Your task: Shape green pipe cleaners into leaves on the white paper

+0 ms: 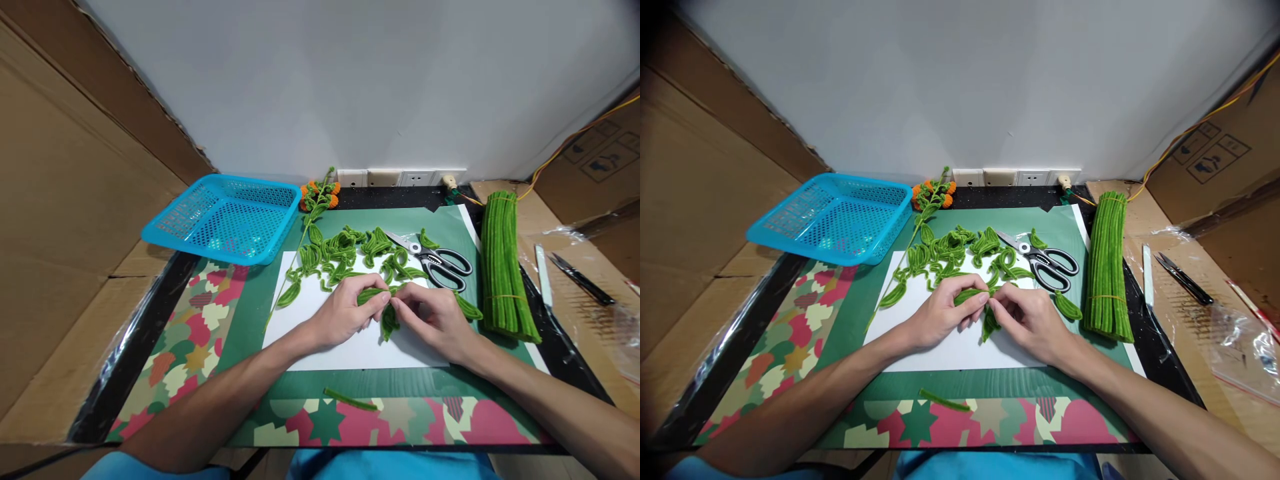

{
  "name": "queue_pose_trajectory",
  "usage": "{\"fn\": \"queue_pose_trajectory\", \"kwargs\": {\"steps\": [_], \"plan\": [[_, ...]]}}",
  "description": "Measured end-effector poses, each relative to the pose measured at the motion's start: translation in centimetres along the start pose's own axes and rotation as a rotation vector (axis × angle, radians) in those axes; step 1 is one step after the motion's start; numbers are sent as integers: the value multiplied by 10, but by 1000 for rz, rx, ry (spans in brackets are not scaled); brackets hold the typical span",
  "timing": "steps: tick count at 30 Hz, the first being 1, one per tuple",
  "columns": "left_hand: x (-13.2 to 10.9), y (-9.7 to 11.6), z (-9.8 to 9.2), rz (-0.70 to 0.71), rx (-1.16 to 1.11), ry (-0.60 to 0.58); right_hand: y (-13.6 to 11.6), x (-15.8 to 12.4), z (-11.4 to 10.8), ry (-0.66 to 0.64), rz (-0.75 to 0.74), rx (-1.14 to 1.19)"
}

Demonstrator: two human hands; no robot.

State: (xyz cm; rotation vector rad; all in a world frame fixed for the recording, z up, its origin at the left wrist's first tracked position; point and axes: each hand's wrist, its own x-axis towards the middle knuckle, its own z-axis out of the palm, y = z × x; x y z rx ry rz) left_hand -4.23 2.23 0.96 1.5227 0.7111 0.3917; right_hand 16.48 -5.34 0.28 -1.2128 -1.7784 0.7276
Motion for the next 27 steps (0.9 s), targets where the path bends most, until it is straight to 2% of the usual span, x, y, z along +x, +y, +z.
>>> {"fn": "queue_pose_trajectory", "kwargs": {"steps": [6,14,18,27], "plan": [[0,1,-1,15,-46,1,-1,0,0,-1,33,11],[2,4,-3,24,-132,-15,6,-2,3,70,-6,-31],[3,3,-4,12,-164,-7,7,-2,2,129,-71,-49],[2,4,-3,7,-190,-25,7,2,-2,165,-240,-161]]}}
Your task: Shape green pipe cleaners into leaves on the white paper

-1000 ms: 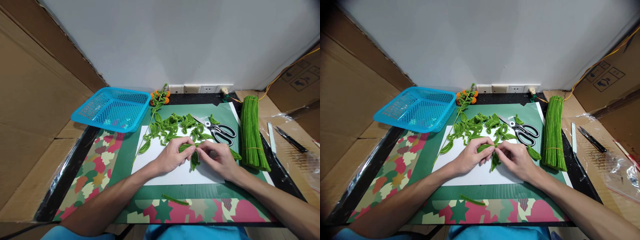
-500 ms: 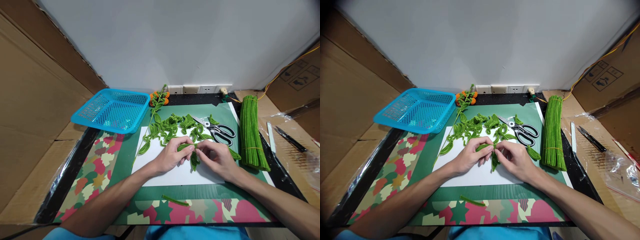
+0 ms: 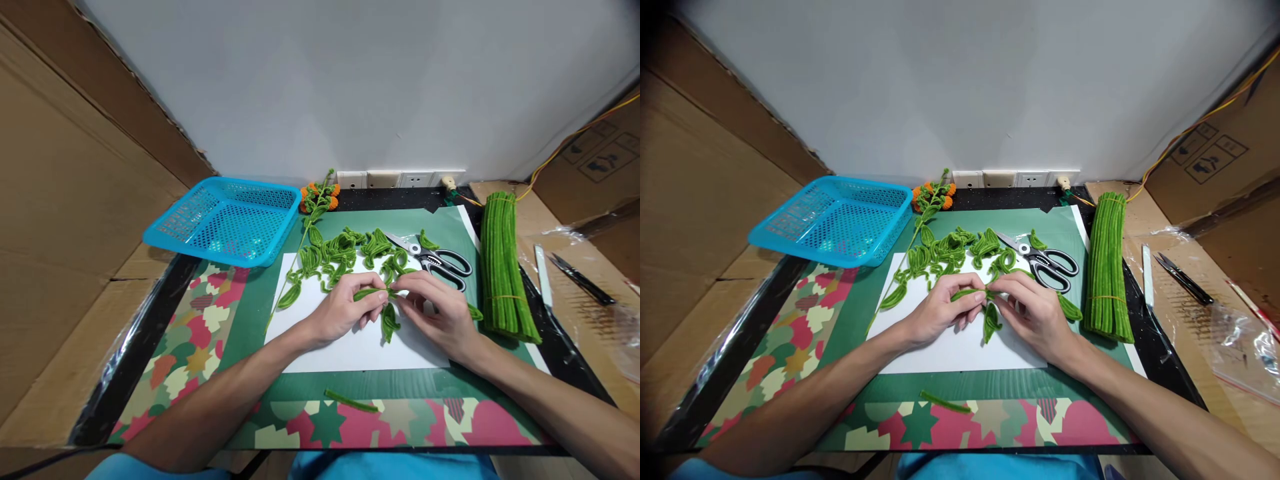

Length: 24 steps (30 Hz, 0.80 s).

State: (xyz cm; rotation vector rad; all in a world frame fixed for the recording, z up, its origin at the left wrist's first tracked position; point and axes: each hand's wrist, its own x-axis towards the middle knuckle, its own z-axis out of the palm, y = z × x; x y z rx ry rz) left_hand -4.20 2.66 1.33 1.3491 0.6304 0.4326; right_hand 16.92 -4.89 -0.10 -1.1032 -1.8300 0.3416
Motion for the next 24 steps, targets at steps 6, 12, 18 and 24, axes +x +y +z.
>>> {"fn": "queue_pose_trajectory", "kwargs": {"steps": [6,12,18,24], "plan": [[-1,4,1,-17,35,-13,16,-9,-3,-6,-322,-342],[-1,5,-1,-6,40,-40,22,-11,-10,-33,-397,-377],[-2,8,-1,-23,56,-63,15,-4,-15,-11,-474,-407],[-2,9,-2,-28,63,-72,13,-3,-16,-14,-468,-396]]}}
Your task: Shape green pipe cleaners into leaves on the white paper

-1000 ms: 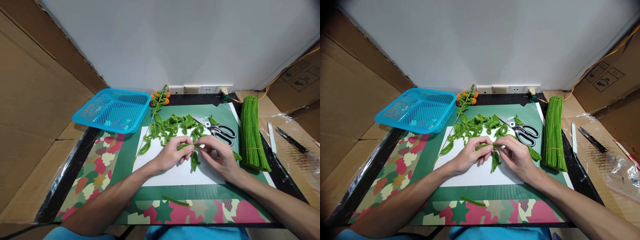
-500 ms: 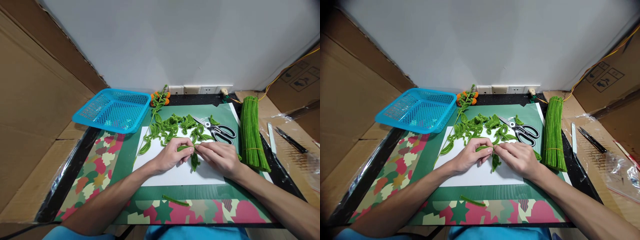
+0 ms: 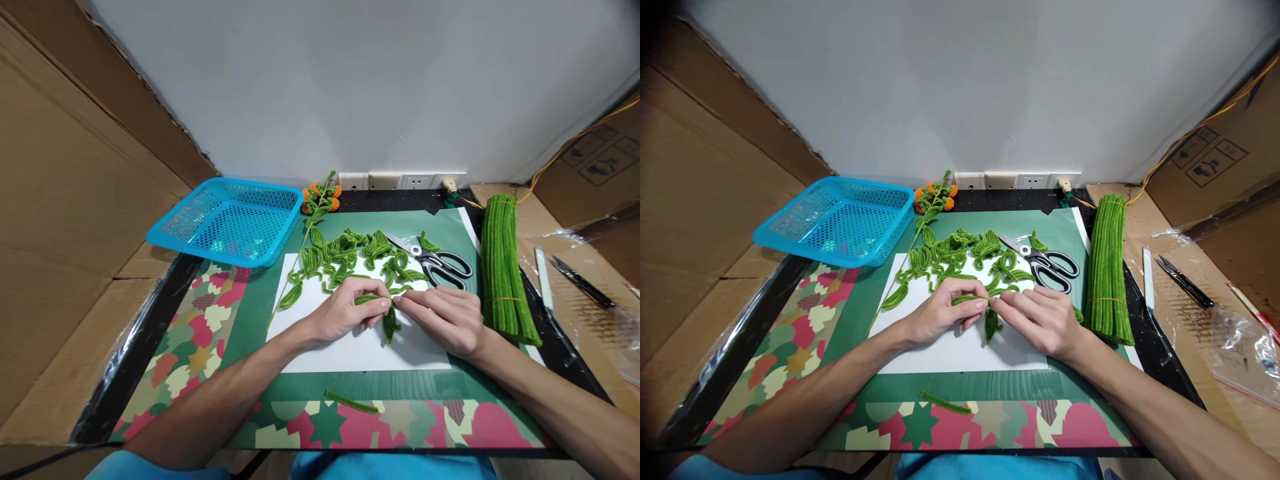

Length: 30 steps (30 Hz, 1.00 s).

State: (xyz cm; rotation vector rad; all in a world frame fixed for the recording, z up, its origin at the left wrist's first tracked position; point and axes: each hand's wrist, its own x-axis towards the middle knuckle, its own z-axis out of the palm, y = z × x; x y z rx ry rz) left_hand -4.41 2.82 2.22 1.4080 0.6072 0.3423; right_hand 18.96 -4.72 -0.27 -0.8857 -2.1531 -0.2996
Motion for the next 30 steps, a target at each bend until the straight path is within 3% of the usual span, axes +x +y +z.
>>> {"fn": "queue_pose_trajectory", "kwargs": {"steps": [5,12,18,30], "plan": [[0,-1,-1,12,78,44,-2,-4,5,17,91,80],[-1,-5,1,167,315,138,-6,4,9,11,219,208],[1,-3,-2,139,236,102,-3,7,6,-81,106,160],[2,0,-7,98,207,-2,-7,7,7,-85,56,147]]}}
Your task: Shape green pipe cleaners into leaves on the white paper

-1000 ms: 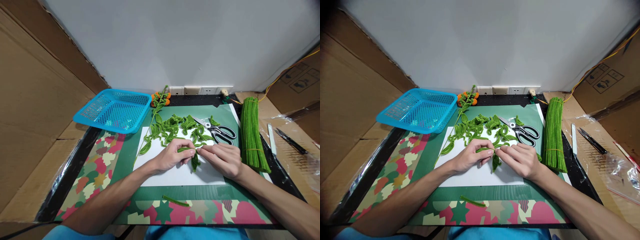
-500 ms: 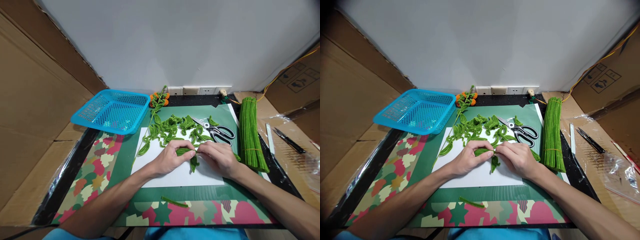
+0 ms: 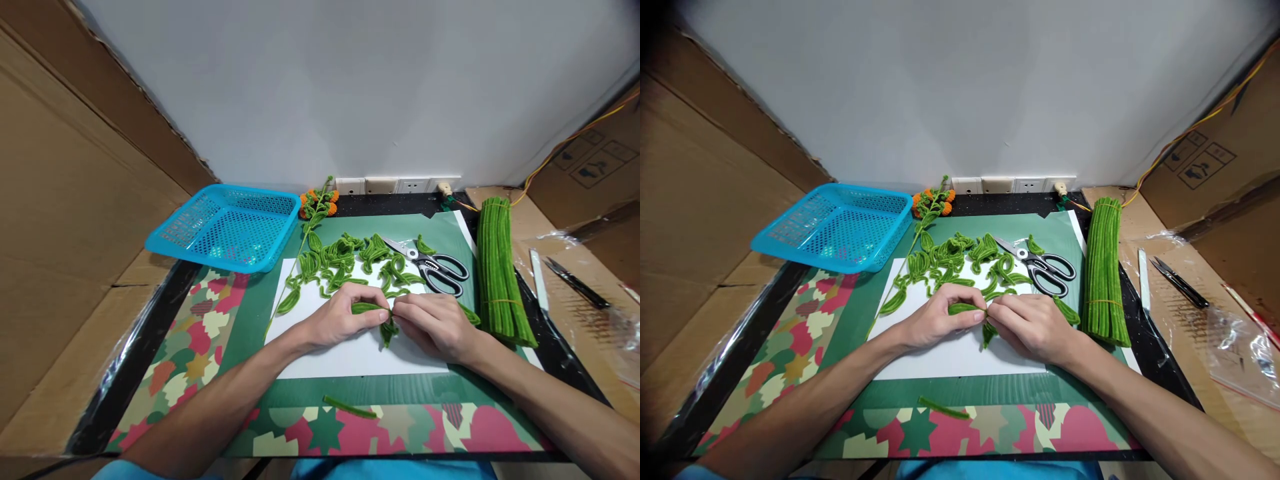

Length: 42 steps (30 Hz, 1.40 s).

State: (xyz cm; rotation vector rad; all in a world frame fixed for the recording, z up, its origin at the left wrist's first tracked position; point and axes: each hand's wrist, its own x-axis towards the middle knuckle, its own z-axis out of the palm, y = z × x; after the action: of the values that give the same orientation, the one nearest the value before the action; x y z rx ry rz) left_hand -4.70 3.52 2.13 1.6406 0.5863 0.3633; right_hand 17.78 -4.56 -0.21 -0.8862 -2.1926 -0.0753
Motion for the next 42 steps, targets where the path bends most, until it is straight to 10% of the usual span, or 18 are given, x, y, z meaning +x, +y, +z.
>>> {"fn": "queue_pose_trajectory", "kwargs": {"steps": [8,12,16,22,27,33,42], "plan": [[-2,2,5,-49,22,26,2,0,2,-5,93,101],[-5,0,10,79,174,124,-6,3,2,-54,390,440],[-7,-5,12,467,515,217,-14,9,4,-83,805,926],[-6,-3,6,1057,1300,237,-12,13,6,-137,1054,1422],[-8,-6,14,679,899,333,-10,13,-1,-75,862,980],[-8,0,19,-73,19,87,-2,3,-2,25,164,209],[-5,3,16,-96,-159,57,0,-3,4,-15,126,224]]}}
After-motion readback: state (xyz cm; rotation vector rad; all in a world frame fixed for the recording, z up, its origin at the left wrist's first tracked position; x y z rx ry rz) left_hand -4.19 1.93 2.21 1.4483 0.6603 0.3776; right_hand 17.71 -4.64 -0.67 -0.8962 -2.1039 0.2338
